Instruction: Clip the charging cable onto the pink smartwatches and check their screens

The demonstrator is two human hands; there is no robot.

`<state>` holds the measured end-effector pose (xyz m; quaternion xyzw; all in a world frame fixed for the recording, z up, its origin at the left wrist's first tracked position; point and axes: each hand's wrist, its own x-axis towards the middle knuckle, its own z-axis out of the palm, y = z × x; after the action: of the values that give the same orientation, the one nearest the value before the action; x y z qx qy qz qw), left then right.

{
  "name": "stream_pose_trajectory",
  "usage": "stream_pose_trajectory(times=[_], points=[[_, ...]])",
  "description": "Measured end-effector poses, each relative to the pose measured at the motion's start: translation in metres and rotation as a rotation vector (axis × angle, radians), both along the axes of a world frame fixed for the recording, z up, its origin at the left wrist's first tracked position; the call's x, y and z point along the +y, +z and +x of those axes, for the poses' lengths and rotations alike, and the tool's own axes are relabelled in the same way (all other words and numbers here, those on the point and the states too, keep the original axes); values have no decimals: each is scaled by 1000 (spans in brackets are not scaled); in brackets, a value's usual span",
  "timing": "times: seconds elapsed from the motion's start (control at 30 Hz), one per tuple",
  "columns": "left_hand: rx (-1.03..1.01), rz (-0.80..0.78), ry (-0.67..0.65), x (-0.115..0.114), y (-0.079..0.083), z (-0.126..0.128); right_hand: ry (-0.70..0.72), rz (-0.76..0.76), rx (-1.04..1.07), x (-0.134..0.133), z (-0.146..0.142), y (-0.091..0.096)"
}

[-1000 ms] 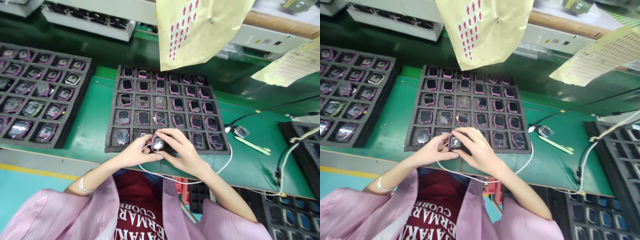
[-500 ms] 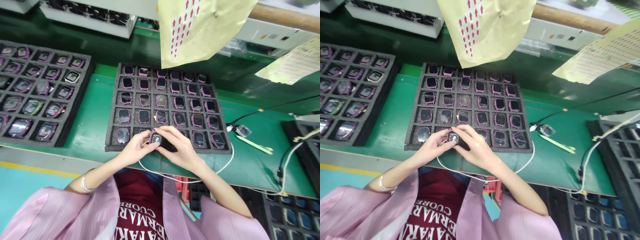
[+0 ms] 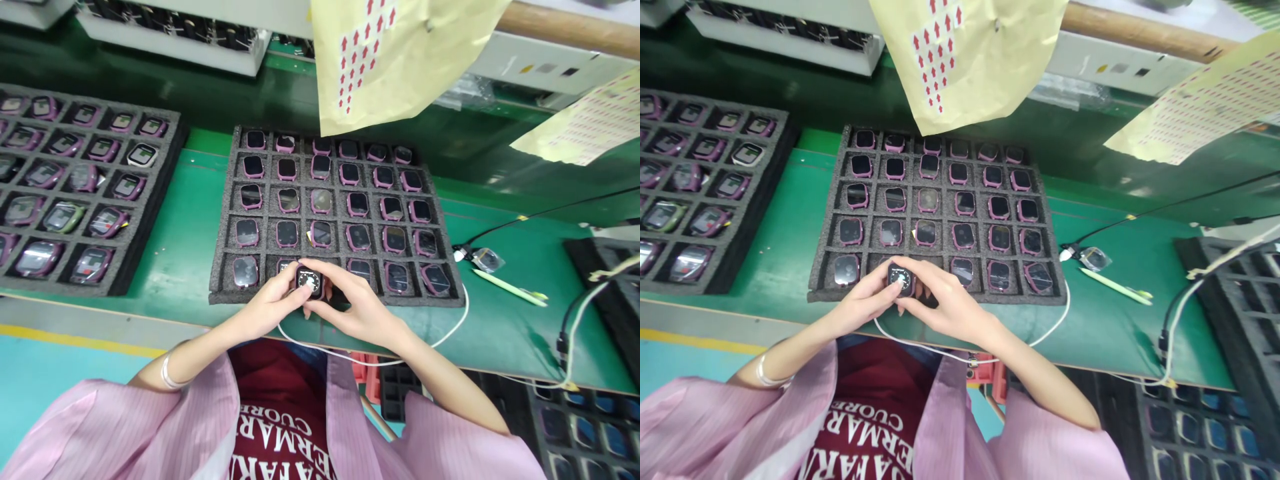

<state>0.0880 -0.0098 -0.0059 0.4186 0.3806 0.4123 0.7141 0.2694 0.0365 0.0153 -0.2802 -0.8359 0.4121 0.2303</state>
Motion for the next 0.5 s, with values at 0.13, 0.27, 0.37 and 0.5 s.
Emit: stream_pose_trajectory(times=[0.13, 0.27, 0.37, 0.5], points=[[119, 28, -30, -2, -1, -3, 32, -116, -7, 0, 2, 1], [188, 40, -66, -2, 2, -5, 29, -160, 56, -1, 3, -1], [194, 42, -45, -2, 2, -4, 21, -205, 86, -2, 3, -5], [158, 8, -34, -2, 0, -1, -1, -300, 132, -4, 2, -13]])
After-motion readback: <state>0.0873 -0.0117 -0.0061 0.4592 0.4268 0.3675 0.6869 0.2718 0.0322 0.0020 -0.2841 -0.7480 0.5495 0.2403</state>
